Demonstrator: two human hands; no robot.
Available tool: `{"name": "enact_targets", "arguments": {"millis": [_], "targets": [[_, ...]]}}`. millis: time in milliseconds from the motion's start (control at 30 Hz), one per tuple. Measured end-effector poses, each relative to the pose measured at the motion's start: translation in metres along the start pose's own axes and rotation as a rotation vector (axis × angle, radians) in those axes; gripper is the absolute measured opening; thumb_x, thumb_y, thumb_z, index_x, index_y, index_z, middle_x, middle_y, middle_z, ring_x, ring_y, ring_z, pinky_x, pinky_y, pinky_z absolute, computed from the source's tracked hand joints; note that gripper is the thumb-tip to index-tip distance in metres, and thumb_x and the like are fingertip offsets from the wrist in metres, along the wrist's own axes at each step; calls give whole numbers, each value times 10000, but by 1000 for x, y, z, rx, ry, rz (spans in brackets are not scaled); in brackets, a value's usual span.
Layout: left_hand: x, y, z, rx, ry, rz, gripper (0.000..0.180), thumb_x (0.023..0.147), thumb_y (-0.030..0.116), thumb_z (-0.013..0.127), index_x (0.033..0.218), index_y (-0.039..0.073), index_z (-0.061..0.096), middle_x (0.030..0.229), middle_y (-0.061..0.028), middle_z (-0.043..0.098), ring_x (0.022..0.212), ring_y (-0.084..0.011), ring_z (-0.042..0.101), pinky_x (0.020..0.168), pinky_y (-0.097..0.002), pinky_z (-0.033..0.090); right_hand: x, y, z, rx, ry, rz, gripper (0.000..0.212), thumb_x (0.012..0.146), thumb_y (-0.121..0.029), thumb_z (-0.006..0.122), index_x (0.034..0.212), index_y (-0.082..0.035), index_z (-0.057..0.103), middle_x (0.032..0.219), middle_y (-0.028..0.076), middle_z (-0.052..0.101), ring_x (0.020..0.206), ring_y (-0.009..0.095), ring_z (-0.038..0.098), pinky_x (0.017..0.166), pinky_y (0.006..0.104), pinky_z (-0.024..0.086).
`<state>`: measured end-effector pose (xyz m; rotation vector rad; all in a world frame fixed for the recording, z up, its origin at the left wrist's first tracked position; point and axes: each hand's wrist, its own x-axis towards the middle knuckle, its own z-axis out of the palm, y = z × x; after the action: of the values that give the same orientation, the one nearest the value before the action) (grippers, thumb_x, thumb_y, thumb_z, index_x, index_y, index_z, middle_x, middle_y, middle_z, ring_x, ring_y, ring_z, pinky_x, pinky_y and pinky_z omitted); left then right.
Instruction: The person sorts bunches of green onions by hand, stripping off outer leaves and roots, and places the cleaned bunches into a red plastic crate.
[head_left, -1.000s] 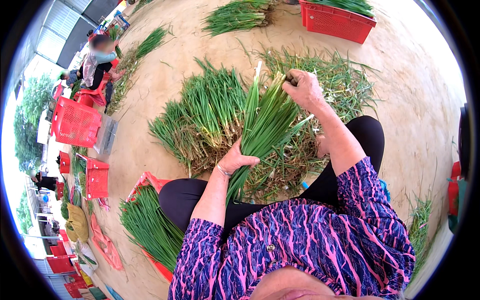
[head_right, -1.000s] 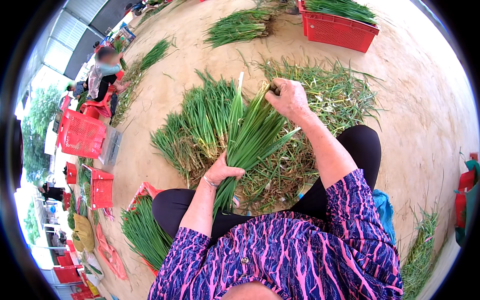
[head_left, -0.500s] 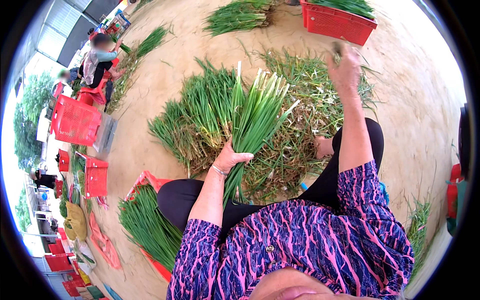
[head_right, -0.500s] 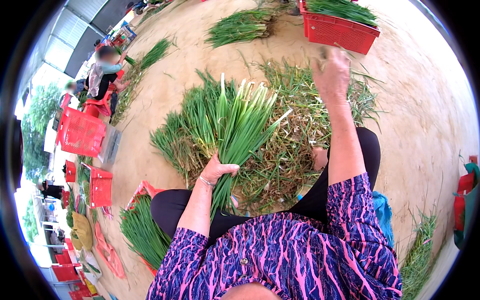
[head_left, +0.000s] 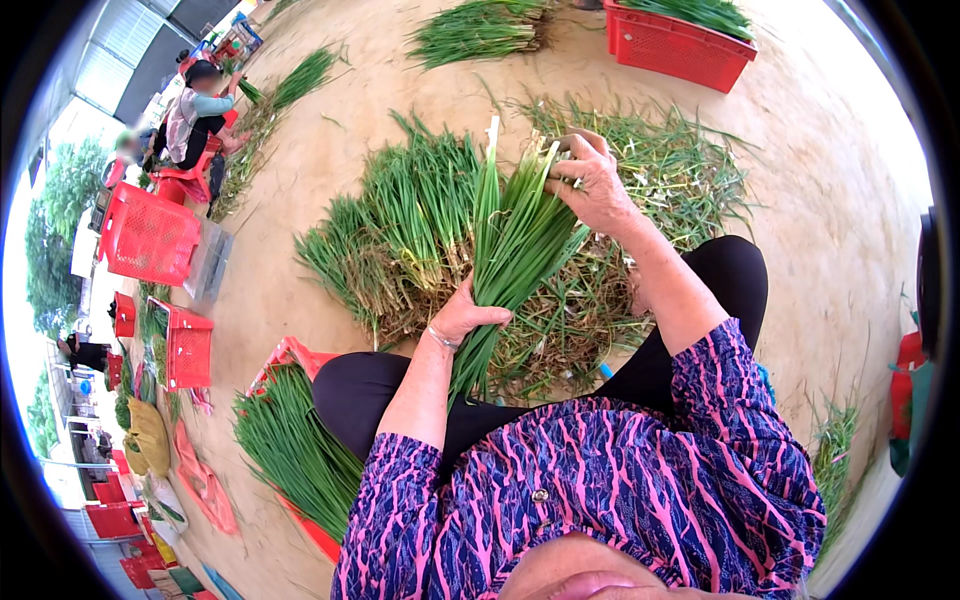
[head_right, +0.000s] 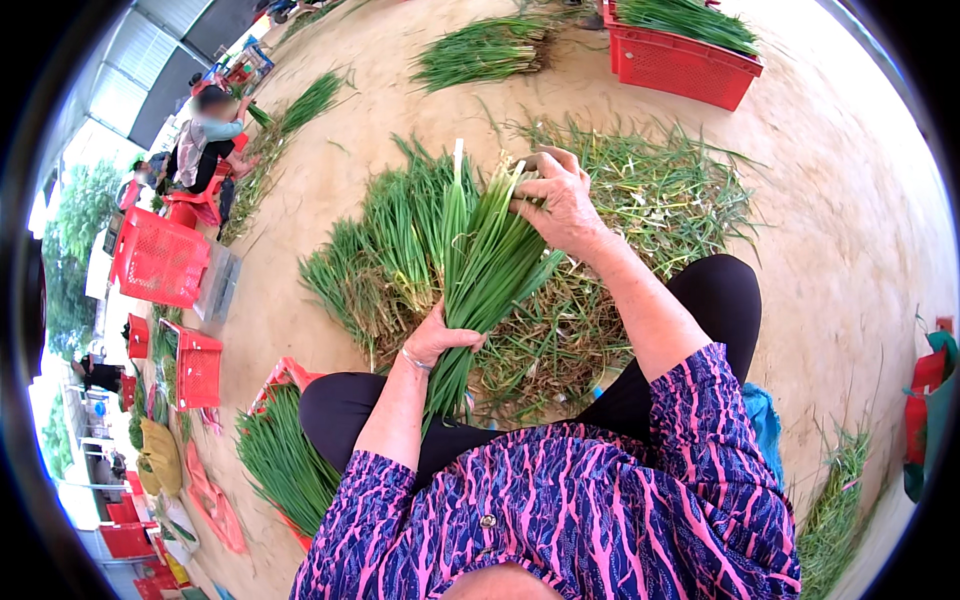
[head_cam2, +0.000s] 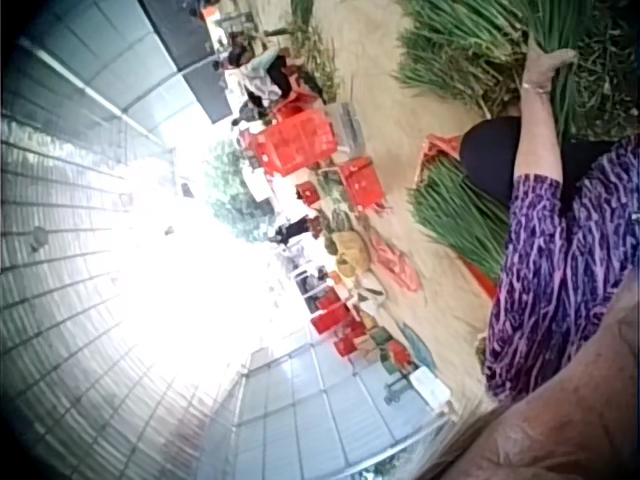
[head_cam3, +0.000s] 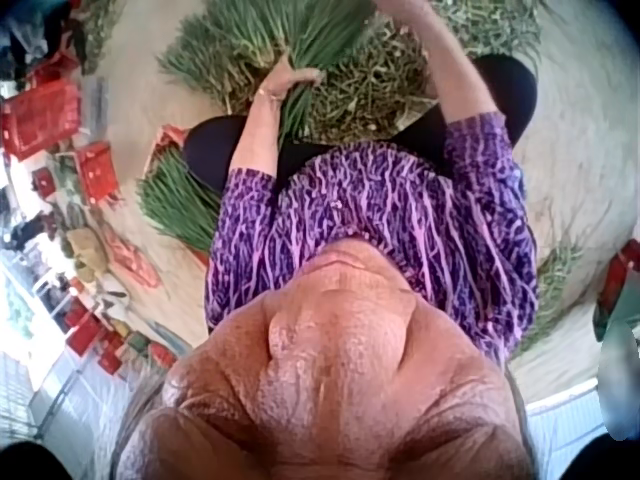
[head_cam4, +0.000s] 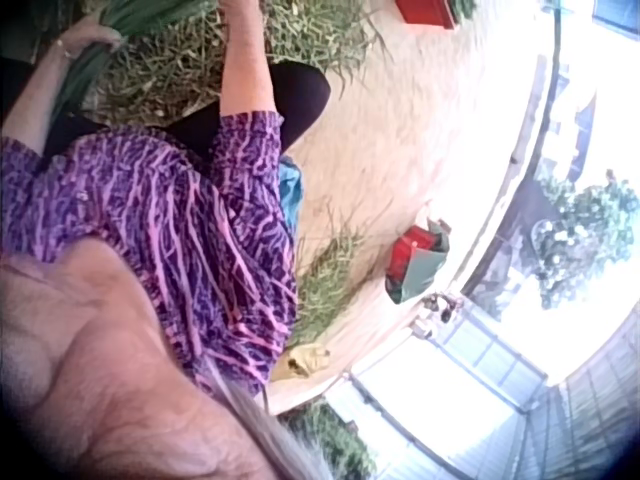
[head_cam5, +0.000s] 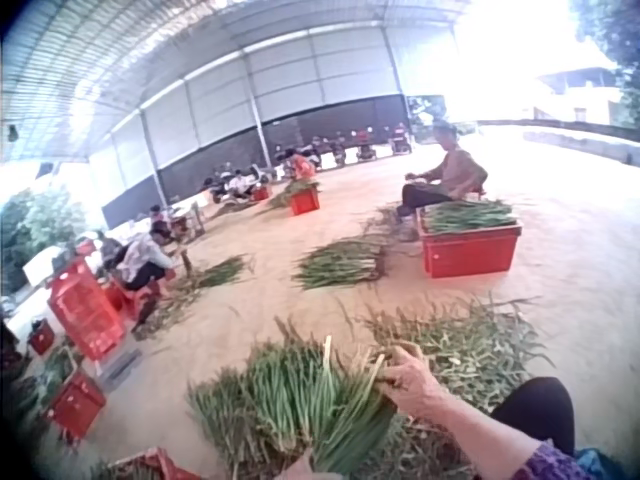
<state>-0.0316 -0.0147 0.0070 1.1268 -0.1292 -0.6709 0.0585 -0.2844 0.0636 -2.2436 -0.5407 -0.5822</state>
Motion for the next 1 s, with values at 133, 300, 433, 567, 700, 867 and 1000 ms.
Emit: {"name": "enact_targets", "arguments": {"millis": [133,300,433,567,700,867,1000], "targets": [[4,0,-8,9,45,56,527,758,-27,753,1222,20,508,819,-104,647,626,-198,611,576,-332,506,5,-10,-14,-217,57,-105,142,729,-147,792,855,-150,727,1191,13,603,1299,288,418,1069,548,262],[5,0,-12,6,135,54,468,755,-25,754,1170,31,547,805,-79,645,621,-175,615,553,-319,506,20,19,-45,-463,472,-72,18,812,-153,749,826,-149,739,1041,-21,700,1177,245,550,1029,509,350],[11,-3,-16,41,169,96,441,754,-20,758,1147,43,569,812,-59,647,630,-158,623,556,-301,520,22,29,-83,-53,508,248,58,891,-151,697,916,-132,746,831,-8,726,780,139,662,708,310,514],[8,-1,-4,65,259,115,493,732,-53,768,1172,79,590,873,-40,675,670,-137,634,575,-280,534,22,-7,-40,364,276,327,165,938,-118,651,1087,-103,719,794,28,728,677,68,659,586,228,525],[14,-3,6,134,242,76,757,680,-55,794,1360,100,500,1135,-33,662,977,-146,644,869,-297,539,11,-49,-3,154,-168,170,493,861,-262,741,1269,-45,569,750,140,688,683,230,691,648,358,549],[19,-4,13,170,211,88,875,672,-68,808,1426,115,405,1199,-20,604,1016,-142,621,821,-288,548,-15,-46,42,42,-85,-34,155,867,-211,672,840,-58,665,760,124,672,724,336,668,617,414,534],[23,-1,9,96,229,97,871,665,-85,796,1418,121,409,1160,-23,616,1031,-151,621,841,-307,550,-23,-57,42,463,-284,329,108,890,-124,657,848,-24,660,706,112,675,650,220,689,576,343,525]]}}
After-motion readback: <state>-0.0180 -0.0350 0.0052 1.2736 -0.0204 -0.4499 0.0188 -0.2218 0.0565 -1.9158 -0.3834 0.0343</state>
